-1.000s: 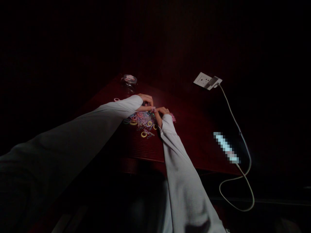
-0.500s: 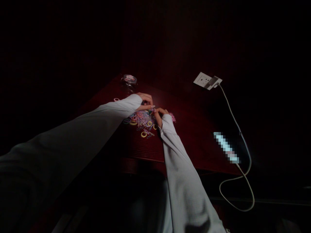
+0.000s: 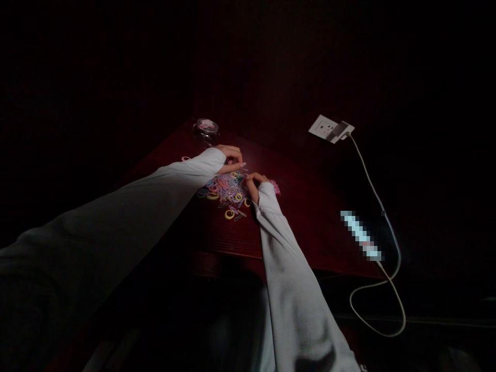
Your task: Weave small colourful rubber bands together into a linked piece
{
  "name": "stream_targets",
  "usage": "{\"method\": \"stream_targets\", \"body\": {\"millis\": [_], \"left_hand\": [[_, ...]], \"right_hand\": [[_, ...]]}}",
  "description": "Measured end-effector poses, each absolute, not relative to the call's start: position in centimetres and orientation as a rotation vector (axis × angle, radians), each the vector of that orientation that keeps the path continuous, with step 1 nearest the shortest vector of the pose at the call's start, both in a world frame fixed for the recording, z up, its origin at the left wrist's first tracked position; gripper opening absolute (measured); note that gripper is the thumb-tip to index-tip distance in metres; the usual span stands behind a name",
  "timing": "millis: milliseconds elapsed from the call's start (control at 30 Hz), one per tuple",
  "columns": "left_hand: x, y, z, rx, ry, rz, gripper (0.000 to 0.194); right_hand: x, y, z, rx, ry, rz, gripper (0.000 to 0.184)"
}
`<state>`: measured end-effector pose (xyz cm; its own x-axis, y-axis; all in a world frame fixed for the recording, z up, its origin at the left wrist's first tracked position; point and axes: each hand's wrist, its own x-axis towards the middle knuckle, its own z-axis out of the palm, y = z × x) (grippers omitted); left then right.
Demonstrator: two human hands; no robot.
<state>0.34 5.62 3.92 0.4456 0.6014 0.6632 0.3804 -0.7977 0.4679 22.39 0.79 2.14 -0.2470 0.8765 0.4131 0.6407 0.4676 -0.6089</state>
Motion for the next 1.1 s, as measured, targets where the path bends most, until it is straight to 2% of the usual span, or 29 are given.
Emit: {"method": "stream_targets", "body": {"millis": [200, 433, 600, 867, 1100], "left_hand": [[0.1, 5.2, 4.1, 2.488, 0.956, 1.246, 0.032], [0.3, 5.5, 3.7, 2.568, 0.919, 1.116, 0.045], [0.4, 5.7, 3.4, 2.518, 0.812, 1.096, 0.038], [0.8, 6.1, 2.9, 2.493, 0.691, 1.089, 0.040], [0.6, 6.0, 3.2, 2.500, 0.747, 1.059, 0.042]], "right_hand": [[22.3, 1.0, 1.7, -1.210, -1.955, 0.429, 0.043], [22.1, 1.7, 0.7, -1.180, -1.905, 0.391, 0.049], [22.2, 1.4, 1.2, -1.171, -1.922, 0.419, 0.049], [22.1, 1.3, 1.2, -1.172, -1.911, 0.393, 0.056], [22.2, 1.4, 1.2, -1.168, -1.919, 0.384, 0.051]]}}
